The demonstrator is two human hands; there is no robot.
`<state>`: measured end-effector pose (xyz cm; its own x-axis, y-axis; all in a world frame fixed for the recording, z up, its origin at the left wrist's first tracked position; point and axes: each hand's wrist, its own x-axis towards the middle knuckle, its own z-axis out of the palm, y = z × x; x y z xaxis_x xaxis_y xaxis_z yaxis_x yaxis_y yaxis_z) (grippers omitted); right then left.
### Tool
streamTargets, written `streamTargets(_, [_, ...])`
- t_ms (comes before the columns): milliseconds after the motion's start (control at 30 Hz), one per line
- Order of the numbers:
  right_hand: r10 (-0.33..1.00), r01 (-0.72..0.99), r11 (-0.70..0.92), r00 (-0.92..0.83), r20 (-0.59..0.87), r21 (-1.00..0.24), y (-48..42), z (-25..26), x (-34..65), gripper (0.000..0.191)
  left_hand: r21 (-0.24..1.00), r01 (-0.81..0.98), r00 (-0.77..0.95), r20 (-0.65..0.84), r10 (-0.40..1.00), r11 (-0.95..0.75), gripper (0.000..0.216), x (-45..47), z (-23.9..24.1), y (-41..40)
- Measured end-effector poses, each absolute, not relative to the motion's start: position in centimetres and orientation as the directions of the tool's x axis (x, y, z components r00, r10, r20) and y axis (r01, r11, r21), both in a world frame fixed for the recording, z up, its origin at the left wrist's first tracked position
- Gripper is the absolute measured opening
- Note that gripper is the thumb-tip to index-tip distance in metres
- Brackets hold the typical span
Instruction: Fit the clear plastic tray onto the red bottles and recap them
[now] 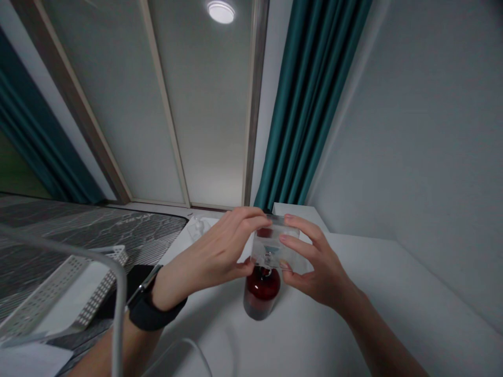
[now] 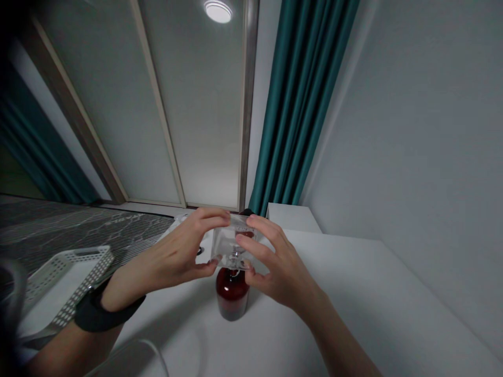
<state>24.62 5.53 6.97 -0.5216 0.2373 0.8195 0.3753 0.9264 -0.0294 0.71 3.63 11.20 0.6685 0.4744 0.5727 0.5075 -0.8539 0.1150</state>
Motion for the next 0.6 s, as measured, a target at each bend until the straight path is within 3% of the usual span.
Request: streamTargets(600, [0.21,0.372,0.928,-0.517,0.83,-0.003,5.38,7.08,24.71,0.063,0.11,0.491,0.675,0.578,0.458,-0.864,0.059,0.59,11.32,3.67])
